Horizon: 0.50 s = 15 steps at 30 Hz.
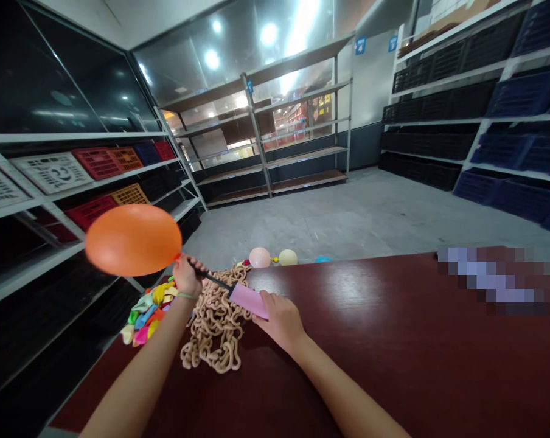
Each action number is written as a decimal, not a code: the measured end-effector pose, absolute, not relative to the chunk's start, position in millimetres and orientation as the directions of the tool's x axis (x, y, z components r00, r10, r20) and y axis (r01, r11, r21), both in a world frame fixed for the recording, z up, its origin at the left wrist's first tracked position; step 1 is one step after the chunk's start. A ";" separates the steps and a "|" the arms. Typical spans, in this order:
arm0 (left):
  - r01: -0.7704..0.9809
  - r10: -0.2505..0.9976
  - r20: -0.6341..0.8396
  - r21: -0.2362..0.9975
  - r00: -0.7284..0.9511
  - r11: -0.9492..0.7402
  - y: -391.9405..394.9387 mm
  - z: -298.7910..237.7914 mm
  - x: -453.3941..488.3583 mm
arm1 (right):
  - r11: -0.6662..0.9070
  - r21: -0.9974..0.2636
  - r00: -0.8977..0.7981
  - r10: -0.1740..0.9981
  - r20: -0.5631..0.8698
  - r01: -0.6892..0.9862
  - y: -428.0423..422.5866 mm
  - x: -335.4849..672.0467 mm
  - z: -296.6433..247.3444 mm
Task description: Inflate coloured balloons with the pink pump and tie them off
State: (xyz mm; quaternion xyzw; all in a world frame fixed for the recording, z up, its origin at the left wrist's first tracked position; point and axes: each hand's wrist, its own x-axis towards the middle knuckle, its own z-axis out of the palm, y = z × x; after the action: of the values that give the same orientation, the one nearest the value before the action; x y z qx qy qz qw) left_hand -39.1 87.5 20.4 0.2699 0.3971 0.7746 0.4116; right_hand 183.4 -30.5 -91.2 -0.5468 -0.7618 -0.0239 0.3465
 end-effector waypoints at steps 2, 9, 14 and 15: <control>-0.427 0.837 0.098 0.824 -0.539 -0.371 97.3 30.4 -49.8 | 0.408 -0.354 -0.157 0.811 0.563 0.842 -29.8 183.1 -90.8; -0.475 0.854 0.026 0.822 -0.519 -0.314 74.8 6.5 2.5 | 0.337 -0.377 -0.072 0.820 0.568 0.863 -27.0 184.6 -96.7; -0.429 0.897 0.075 0.859 -0.435 -0.280 46.2 -23.0 36.3 | 0.345 -0.359 -0.084 0.812 0.578 0.867 -28.0 188.7 -101.3; -0.436 0.909 0.065 0.862 -0.411 -0.258 45.5 -23.5 33.0 | 0.361 -0.349 -0.106 0.811 0.576 0.865 -28.6 188.5 -101.2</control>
State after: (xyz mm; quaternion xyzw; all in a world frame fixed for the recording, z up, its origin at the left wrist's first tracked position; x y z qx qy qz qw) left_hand 33.0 45.5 -23.5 0.2935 0.4032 0.7369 0.4563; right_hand 188.5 -28.6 -101.2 -0.5640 -0.7427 -0.0376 0.3590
